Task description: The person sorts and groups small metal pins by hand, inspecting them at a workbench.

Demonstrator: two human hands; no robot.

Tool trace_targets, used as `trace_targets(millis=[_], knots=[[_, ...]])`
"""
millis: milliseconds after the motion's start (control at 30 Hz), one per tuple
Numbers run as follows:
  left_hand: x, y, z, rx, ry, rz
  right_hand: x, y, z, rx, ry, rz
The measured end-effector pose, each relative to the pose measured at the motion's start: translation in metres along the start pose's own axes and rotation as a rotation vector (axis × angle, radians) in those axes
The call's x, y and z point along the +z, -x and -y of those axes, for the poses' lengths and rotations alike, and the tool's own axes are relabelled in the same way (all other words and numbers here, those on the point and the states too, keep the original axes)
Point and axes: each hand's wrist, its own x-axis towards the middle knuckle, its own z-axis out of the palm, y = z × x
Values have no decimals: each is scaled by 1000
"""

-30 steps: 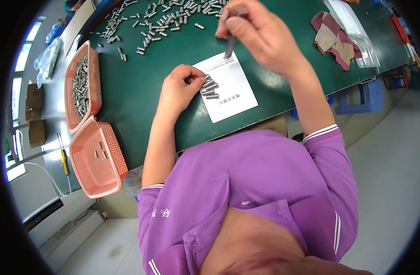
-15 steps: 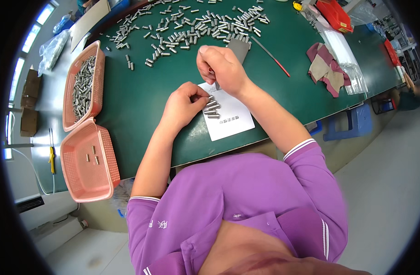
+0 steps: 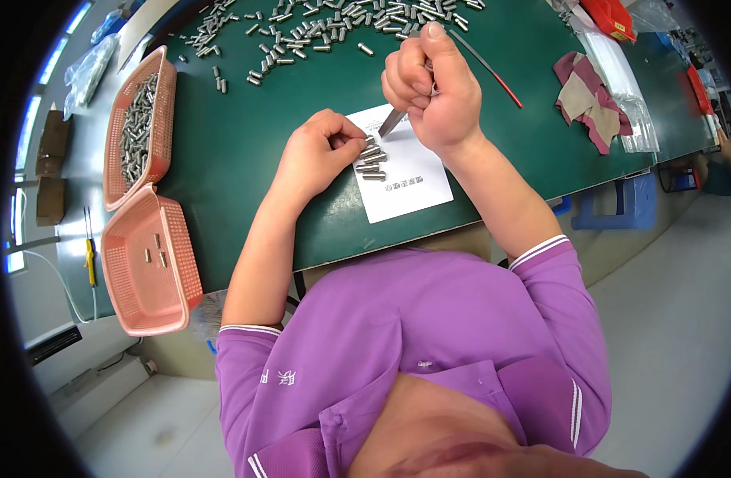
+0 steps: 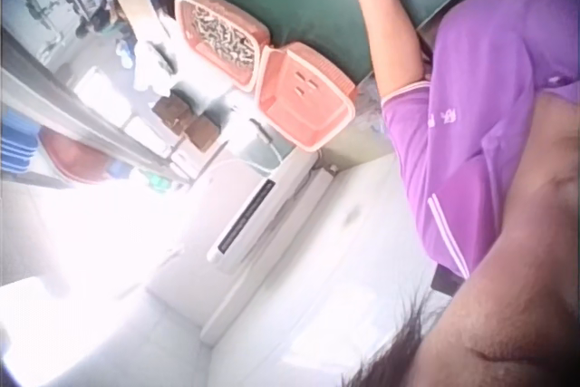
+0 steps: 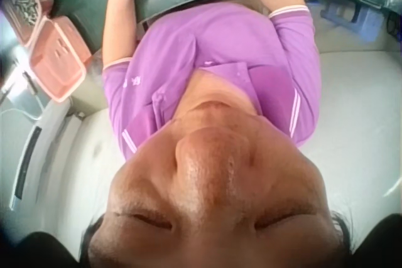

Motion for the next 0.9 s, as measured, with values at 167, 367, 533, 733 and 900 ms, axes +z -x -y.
trace_targets(millis=[167, 367, 533, 733, 900], knots=[[3, 1, -1, 4, -7, -6, 6, 6, -3, 9, 29, -29], [3, 2, 1, 10, -6, -24, 5, 4, -7, 8, 23, -33], [2, 2, -3, 12, -24, -22, -5, 1, -18, -8, -65, -29], [4, 2, -2, -6, -5, -27, -7, -1, -25, -1, -123, -77], [4, 2, 1, 19, -46, -20, -5, -2, -23, -18, -112, -84]])
